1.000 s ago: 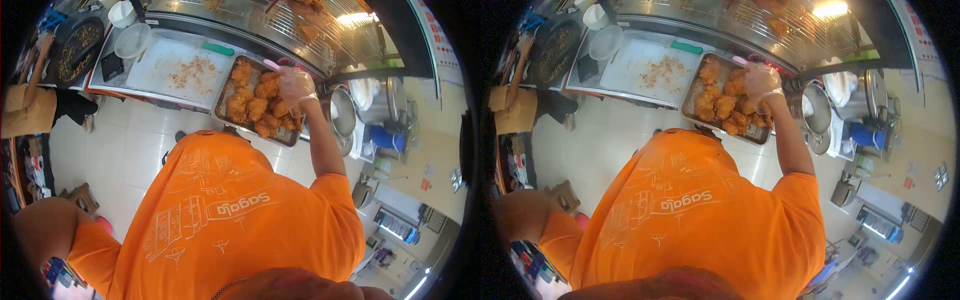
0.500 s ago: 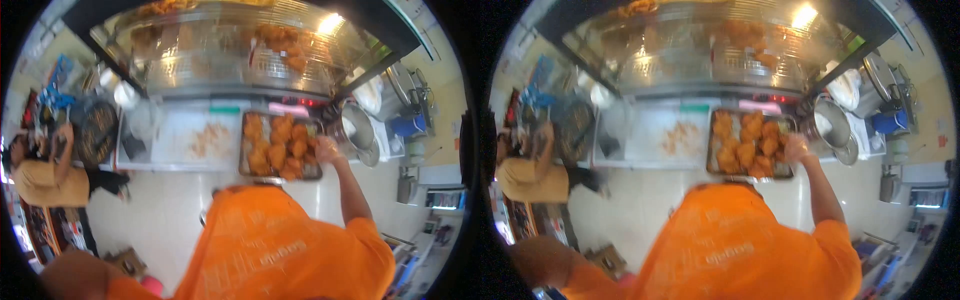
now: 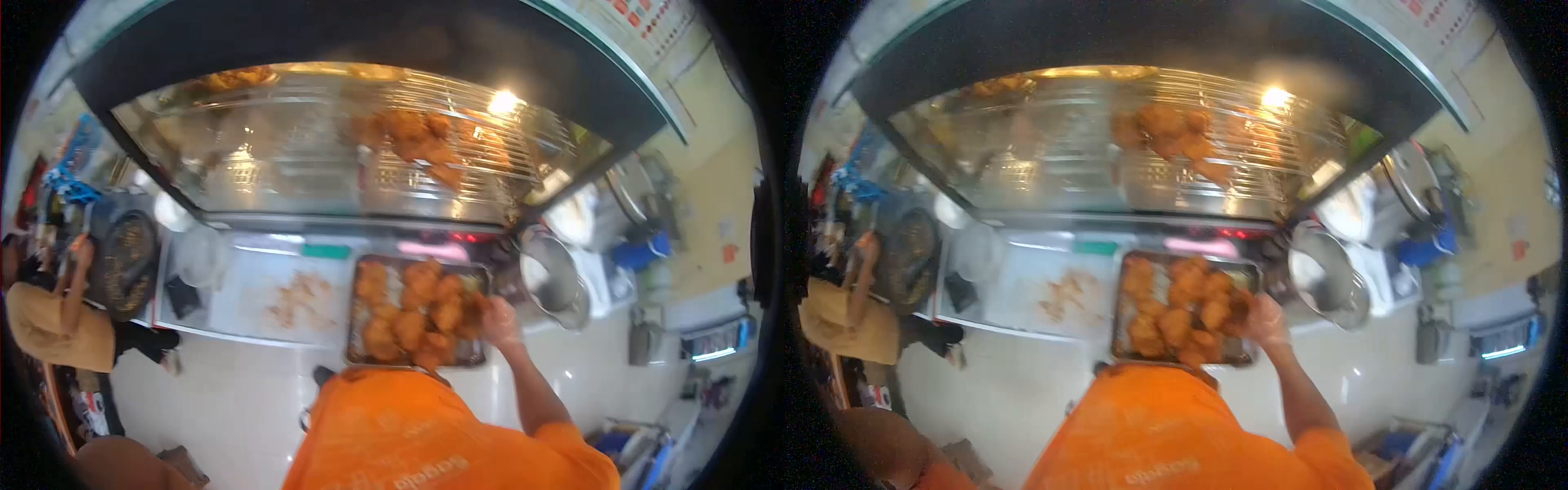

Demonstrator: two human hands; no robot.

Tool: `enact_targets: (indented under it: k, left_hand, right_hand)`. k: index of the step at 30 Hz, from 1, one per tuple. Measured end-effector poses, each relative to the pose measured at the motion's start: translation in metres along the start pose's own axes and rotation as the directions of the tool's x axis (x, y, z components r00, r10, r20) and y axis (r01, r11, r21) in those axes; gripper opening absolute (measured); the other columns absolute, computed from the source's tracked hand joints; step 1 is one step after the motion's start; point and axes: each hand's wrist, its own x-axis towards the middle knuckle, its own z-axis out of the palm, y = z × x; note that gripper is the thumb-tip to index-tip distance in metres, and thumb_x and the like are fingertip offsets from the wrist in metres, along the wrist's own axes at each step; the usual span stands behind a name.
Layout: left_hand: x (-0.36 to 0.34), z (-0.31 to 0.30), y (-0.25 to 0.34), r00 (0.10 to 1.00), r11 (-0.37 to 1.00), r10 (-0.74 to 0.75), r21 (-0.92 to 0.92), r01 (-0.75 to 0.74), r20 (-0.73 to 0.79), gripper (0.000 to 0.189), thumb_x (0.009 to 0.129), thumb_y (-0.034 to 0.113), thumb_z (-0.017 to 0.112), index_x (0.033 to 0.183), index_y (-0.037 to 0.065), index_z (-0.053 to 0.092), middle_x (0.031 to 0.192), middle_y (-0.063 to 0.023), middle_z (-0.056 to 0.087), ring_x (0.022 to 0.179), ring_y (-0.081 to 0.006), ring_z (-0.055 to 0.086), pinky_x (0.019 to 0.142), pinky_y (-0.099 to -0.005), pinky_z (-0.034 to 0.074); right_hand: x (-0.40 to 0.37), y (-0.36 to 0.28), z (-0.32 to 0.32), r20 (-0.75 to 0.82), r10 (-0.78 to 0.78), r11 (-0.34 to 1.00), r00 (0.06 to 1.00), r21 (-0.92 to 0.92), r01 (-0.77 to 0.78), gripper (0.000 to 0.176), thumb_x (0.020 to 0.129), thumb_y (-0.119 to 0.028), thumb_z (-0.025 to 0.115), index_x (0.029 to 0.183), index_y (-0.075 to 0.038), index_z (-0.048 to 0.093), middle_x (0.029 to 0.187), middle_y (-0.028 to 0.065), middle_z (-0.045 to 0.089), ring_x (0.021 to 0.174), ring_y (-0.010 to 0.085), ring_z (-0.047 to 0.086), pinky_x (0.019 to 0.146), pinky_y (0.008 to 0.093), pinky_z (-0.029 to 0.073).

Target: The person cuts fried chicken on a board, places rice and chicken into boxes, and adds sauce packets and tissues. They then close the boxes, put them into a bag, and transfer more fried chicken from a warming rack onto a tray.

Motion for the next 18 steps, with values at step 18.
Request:
enact_targets:
  k: [18]
  left_hand:
    - [-0.195, 0.112, 0.057, 0.273, 0.214, -0.881, -0.187, 0.959, 0.388, 0.027, 0.103, 0.018, 0.055, 0.116, -0.004, 0.063, 0.106, -0.0119, 0.066, 0.097, -0.0178, 0.061, 0.085, -0.0292, 0.048]
  right_hand:
    - [0.156, -0.074, -0.277, -0.142, -0.152, 0.591, 0.978, 0.780, 0.205, 0.052, 0.093, -0.026, 0.065, 0.137, -0.002, 0.051, 0.127, 0.0119, 0.061, 0.113, 0.0246, 0.059, 0.087, 0.0340, 0.051]
